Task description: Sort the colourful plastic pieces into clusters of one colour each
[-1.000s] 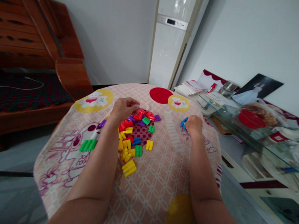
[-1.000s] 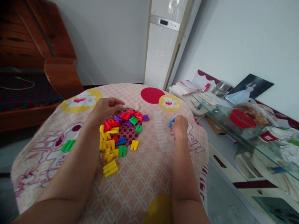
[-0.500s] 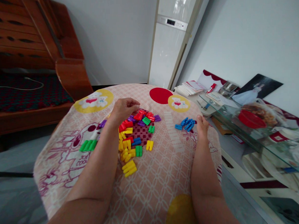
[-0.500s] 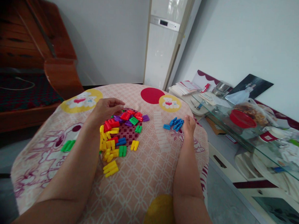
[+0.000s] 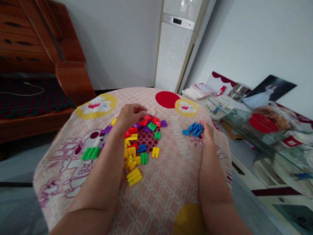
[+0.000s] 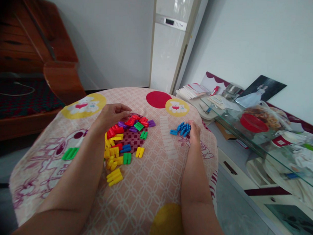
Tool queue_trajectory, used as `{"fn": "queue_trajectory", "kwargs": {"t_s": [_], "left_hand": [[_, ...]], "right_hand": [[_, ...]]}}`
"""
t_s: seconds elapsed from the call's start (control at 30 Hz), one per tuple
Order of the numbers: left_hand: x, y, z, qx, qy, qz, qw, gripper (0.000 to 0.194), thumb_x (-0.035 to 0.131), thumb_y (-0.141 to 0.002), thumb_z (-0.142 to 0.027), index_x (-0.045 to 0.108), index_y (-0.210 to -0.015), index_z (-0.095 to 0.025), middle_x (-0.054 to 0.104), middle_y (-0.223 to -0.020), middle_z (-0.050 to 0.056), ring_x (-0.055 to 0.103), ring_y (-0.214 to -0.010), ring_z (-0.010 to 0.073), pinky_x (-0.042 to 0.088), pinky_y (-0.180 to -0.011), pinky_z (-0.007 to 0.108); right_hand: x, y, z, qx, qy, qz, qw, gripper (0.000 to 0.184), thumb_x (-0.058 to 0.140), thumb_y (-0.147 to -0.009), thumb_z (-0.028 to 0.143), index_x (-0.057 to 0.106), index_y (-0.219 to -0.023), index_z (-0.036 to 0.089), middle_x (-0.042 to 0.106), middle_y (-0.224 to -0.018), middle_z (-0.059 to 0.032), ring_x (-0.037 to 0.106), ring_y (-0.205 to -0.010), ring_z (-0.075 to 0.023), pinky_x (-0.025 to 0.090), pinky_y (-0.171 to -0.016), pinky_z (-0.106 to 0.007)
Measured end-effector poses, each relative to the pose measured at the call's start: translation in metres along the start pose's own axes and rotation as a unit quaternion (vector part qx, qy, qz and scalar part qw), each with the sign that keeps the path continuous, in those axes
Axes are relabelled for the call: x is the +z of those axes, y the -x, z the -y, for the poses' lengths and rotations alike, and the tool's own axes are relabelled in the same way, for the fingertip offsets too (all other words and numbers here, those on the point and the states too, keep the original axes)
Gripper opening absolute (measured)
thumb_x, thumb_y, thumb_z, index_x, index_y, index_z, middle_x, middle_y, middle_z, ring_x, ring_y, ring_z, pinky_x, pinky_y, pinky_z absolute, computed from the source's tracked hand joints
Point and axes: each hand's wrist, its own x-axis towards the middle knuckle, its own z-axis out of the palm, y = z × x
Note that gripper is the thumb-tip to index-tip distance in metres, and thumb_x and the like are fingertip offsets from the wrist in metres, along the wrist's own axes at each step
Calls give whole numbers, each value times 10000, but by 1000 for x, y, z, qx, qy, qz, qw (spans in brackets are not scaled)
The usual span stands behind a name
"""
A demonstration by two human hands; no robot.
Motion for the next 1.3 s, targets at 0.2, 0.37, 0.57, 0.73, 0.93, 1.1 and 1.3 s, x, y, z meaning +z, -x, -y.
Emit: {"fn": "queue_trajectory", "kwargs": {"t_s": [0.2,0.37,0.57,0.73,0.93,1.1,1.3], "left_hand": [[2,0,-1,-11,7,1,1000,244,747,-641,-288,717,-828,-134,688,-613,27,652,-548,144,544,-578,239],[2,-1,2,-1,7,11,1000,249,735,-652,-297,717,-839,-134,697,-625,35,667,-566,152,557,-587,246],[4,-2,4,7,-6,11,1000,254,733,-653,-308,720,-838,-134,699,-623,37,662,-548,151,556,-573,245],[5,0,0,-1,-11,8,1000,259,754,-636,-306,721,-830,-139,697,-623,35,668,-555,162,549,-574,251],[2,-1,1,-9,1,5,1000,235,743,-643,-281,719,-827,-138,707,-650,39,667,-564,152,549,-577,241],[0,-1,0,0,3,7,1000,219,735,-652,-274,715,-820,-135,696,-623,36,658,-548,144,544,-563,231],[-1,0,-2,-3,10,0,1000,218,733,-648,-277,713,-812,-133,693,-610,32,662,-556,149,546,-572,234]], "right_hand": [[11,12,8,54,-33,-39,997,324,639,-747,493,641,-747,169,561,-549,41,487,-428,-108,347,-370,-221],[24,12,9,47,-83,-128,987,322,576,-776,483,610,-699,173,556,-577,35,495,-468,-100,376,-406,-212],[34,14,4,46,-58,-144,987,443,458,-843,568,643,-777,170,550,-577,19,517,-481,-118,407,-430,-221],[30,11,0,-8,2,-139,990,497,402,-860,593,656,-842,166,664,-740,-46,644,-678,-176,523,-593,-283],[19,27,47,-252,308,-40,917,251,547,-797,309,732,-883,164,744,-993,-110,660,-991,-239,501,-902,-350],[43,63,78,-238,504,130,820,194,593,-857,256,758,-930,184,762,-903,-100,690,-869,-228,493,-810,-314],[64,86,62,-167,660,207,703,176,637,-881,243,747,-979,147,742,-1032,-180,696,-990,-264,490,-805,-308]]}}
